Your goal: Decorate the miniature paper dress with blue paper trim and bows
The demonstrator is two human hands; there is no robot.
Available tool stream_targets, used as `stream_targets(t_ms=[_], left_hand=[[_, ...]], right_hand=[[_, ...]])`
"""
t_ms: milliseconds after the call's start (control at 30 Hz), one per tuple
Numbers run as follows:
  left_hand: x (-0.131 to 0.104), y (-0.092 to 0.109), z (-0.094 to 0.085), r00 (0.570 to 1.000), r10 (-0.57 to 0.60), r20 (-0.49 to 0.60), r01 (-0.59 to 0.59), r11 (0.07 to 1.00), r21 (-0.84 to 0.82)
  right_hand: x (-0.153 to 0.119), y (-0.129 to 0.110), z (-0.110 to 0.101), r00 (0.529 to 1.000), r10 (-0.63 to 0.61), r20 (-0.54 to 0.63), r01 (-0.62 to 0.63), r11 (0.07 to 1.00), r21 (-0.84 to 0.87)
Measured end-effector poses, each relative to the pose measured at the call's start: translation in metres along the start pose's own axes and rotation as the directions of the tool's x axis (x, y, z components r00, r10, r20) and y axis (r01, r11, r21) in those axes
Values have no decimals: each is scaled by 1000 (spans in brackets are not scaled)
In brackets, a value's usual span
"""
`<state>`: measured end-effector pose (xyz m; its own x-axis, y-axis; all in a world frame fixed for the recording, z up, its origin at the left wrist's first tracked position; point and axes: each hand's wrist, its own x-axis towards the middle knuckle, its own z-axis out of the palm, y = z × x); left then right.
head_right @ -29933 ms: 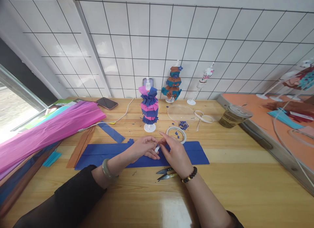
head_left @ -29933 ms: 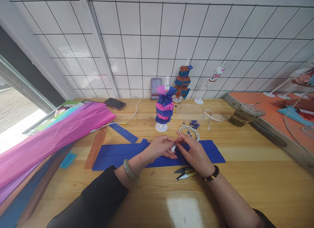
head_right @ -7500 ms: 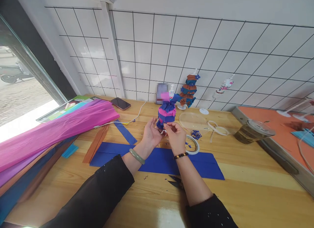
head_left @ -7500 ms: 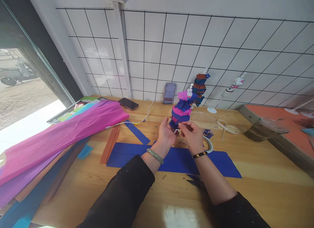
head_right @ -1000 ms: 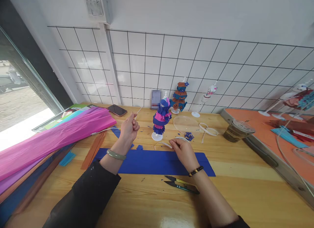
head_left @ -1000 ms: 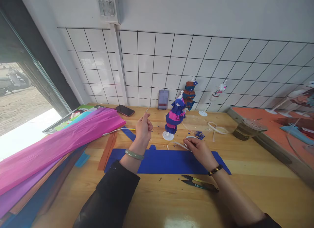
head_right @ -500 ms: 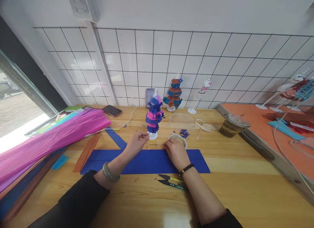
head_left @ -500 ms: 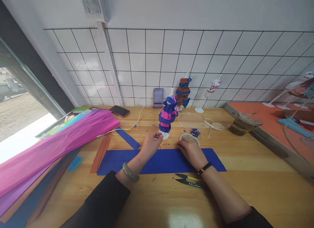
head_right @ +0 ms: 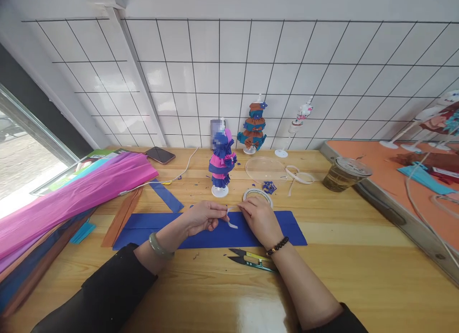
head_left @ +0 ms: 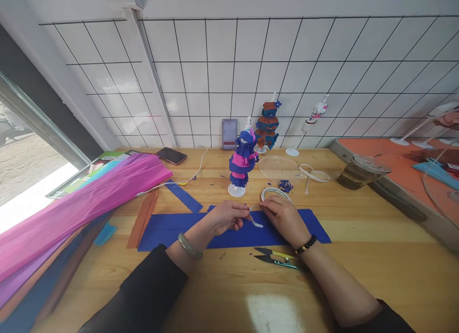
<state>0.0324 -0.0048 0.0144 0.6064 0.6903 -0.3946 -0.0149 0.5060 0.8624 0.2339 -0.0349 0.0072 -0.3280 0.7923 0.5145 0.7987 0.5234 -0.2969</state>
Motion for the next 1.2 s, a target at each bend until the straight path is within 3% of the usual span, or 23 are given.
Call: stream_targets(t_ms=[167,267,367,467,600,700,767,900,1033,1200], left_hand=[[1,1,4,995,-83,-58,69,973,-220],[1,1,6,996,-62,-58,48,974,-223],[-1,-1,9,998,9,-62,-17,992,-127],[-3,-3,12,994,93,-63,-92,995,23],[-4,-7,17,983,181,-29,-172,966,192],[-4,-8,17,968,252,-14,-235,920,314],[-3,-9,16,946,324,-25,-287,869,402],[-1,-12,13,910,412,-43,-344,810,474],[0,-13,14,912,407,-57,-340,826,450],[2,-15,17,952,295,-76,-264,923,279]], right_hand=[[-1,-1,1,1000,28,-8,-28,998,51],[-2,-1,3,997,72,-2,-71,990,121],[-4,-1,5,974,224,27,-224,943,247],[-5,-1,8,913,406,50,-393,838,379],[-5,3,8,845,534,17,-462,713,527],[-4,3,4,815,579,-23,-469,683,561],[-3,-2,-2,852,522,-17,-442,737,511],[0,-20,-14,970,232,74,-242,876,418],[1,-33,-19,989,107,105,-138,926,352],[1,-31,-17,984,87,153,-123,961,247]])
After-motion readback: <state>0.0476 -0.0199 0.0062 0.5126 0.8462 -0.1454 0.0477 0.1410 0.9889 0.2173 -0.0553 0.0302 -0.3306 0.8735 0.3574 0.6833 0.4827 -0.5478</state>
